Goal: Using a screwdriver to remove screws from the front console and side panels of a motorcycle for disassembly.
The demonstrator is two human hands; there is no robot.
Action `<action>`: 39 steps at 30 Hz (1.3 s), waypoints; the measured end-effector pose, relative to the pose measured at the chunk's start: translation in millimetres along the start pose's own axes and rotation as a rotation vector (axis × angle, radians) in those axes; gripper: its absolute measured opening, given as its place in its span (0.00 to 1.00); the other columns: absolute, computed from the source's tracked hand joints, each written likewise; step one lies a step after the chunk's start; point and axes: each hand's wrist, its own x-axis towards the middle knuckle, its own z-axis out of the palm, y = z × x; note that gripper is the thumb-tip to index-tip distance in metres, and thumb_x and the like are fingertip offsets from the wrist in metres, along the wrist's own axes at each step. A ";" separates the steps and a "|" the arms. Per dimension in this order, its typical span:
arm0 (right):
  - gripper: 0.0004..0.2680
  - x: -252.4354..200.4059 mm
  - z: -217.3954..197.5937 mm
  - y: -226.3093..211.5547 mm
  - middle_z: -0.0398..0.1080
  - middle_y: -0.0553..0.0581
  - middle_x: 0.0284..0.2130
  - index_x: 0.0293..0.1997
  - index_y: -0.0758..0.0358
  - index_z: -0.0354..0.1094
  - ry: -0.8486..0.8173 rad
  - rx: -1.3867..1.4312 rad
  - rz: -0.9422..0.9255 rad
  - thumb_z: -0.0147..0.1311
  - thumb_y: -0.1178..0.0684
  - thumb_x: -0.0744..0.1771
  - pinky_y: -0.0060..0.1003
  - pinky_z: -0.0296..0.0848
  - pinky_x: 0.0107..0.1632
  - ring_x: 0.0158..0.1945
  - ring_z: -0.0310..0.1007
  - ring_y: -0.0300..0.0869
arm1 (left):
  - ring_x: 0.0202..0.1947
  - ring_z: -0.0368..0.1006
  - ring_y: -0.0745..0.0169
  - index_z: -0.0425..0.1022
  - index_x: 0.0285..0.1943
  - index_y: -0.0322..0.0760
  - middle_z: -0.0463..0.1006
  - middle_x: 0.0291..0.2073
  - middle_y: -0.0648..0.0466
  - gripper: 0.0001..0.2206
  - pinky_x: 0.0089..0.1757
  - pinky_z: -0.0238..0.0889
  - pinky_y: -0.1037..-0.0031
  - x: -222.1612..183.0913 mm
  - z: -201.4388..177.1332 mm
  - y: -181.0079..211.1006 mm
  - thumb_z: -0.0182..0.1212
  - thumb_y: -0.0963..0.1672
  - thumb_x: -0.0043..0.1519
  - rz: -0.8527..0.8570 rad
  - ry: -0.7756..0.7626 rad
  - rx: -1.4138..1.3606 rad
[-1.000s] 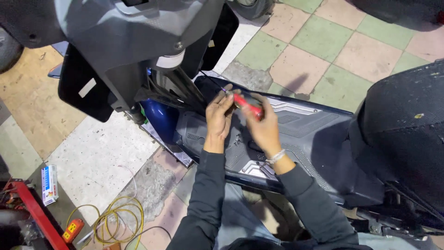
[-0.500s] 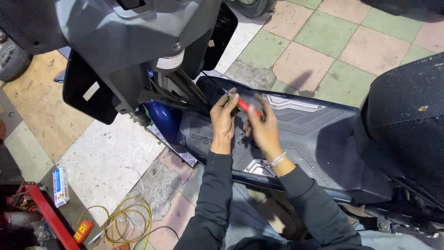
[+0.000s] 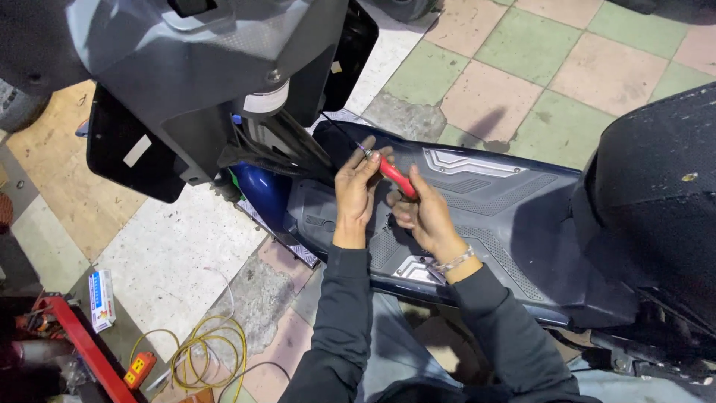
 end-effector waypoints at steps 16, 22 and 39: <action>0.11 -3.6 13.2 -1.5 0.71 0.61 0.24 0.48 0.57 0.73 0.236 -0.758 -0.355 0.51 0.43 0.69 0.39 0.67 0.29 0.26 0.73 0.51 | 0.57 0.74 0.38 0.67 0.67 0.27 0.75 0.55 0.31 0.23 0.51 0.74 0.62 -13.9 -3.4 7.8 0.65 0.40 0.62 -0.052 -0.192 -0.231; 0.08 -12.8 23.8 -5.9 0.71 0.65 0.36 0.46 0.62 0.73 0.224 -0.886 -0.825 0.62 0.64 0.64 0.50 0.71 0.46 0.42 0.73 0.67 | 0.41 0.78 0.59 0.75 0.61 0.32 0.80 0.39 0.49 0.21 0.43 0.77 0.68 13.5 -18.1 -31.6 0.72 0.44 0.60 -0.051 -0.039 -0.003; 0.11 -14.5 17.7 -16.8 0.70 0.60 0.39 0.49 0.57 0.75 0.192 -0.815 -0.735 0.67 0.58 0.63 0.49 0.71 0.51 0.47 0.75 0.61 | 0.43 0.81 0.46 0.72 0.62 0.24 0.82 0.41 0.35 0.21 0.47 0.77 0.60 5.3 -6.6 -24.7 0.70 0.40 0.61 0.032 -0.061 -0.132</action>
